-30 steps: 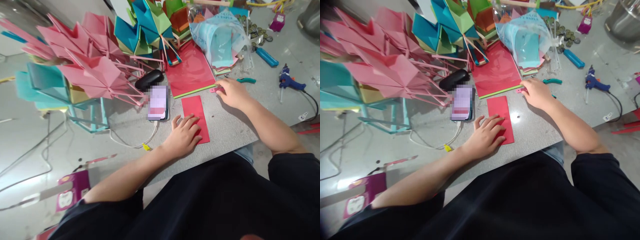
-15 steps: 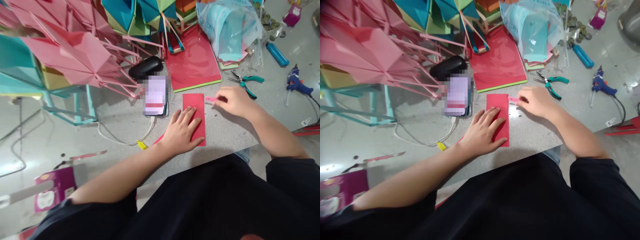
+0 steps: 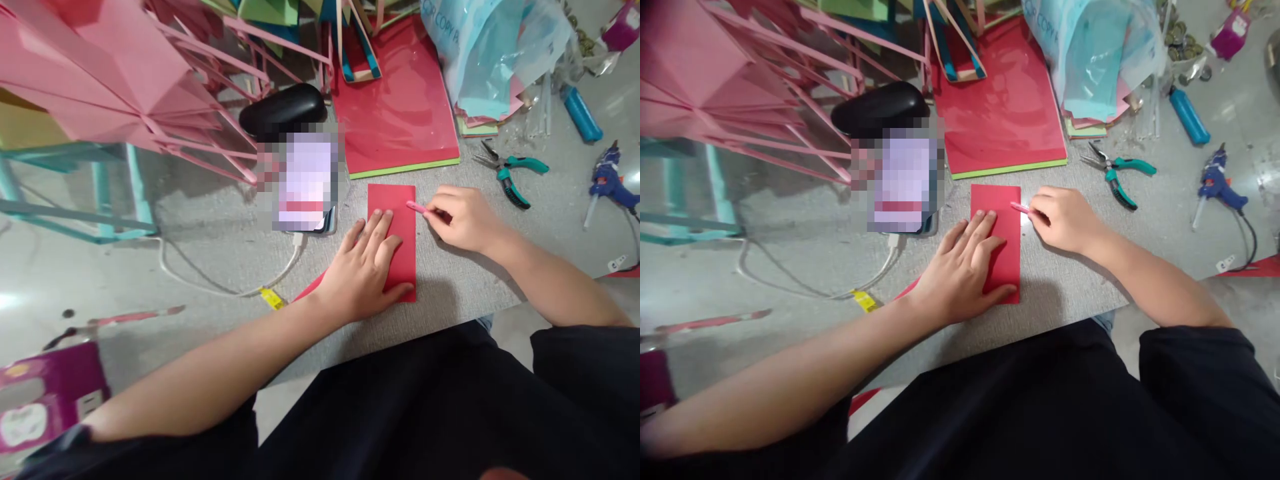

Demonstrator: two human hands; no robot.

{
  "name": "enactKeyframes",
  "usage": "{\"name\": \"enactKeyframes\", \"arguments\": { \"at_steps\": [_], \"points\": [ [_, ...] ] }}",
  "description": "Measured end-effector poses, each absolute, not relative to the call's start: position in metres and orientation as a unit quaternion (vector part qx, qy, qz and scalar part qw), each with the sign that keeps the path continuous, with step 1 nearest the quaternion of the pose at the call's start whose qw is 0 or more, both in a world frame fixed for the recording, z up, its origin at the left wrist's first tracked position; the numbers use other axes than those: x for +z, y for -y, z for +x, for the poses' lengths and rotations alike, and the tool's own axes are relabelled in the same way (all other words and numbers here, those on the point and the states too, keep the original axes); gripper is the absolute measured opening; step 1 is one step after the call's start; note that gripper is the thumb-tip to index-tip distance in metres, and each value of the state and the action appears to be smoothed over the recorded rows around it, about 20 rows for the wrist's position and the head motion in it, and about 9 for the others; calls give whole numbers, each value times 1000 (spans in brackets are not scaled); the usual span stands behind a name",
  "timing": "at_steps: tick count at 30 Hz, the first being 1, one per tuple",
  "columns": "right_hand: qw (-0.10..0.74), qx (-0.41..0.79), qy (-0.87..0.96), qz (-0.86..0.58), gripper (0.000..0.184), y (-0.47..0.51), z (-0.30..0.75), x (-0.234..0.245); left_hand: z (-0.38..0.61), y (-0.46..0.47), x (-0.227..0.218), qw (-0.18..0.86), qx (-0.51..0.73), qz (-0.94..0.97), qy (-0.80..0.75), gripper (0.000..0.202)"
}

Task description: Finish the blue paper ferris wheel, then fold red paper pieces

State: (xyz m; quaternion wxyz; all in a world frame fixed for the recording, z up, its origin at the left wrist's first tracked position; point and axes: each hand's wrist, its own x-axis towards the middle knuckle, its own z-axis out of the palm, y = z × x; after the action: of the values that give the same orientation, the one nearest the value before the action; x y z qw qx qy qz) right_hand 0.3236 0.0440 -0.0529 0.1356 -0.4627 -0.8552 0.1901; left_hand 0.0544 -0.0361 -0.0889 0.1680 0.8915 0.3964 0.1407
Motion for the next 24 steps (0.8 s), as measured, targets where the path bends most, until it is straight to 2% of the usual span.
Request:
{"name": "enactKeyframes", "arguments": {
  "at_steps": [7,18,24],
  "points": [
    [133,191,821,-521,31,-49,317,-51,54,34,-81,204,134,882,-403,69],
    [139,143,789,-581,23,-55,313,-62,54,34,-83,179,125,888,-404,71],
    [195,138,773,-588,19,-59,325,-66,55,43,-87,157,125,875,-440,74]
  ]
}}
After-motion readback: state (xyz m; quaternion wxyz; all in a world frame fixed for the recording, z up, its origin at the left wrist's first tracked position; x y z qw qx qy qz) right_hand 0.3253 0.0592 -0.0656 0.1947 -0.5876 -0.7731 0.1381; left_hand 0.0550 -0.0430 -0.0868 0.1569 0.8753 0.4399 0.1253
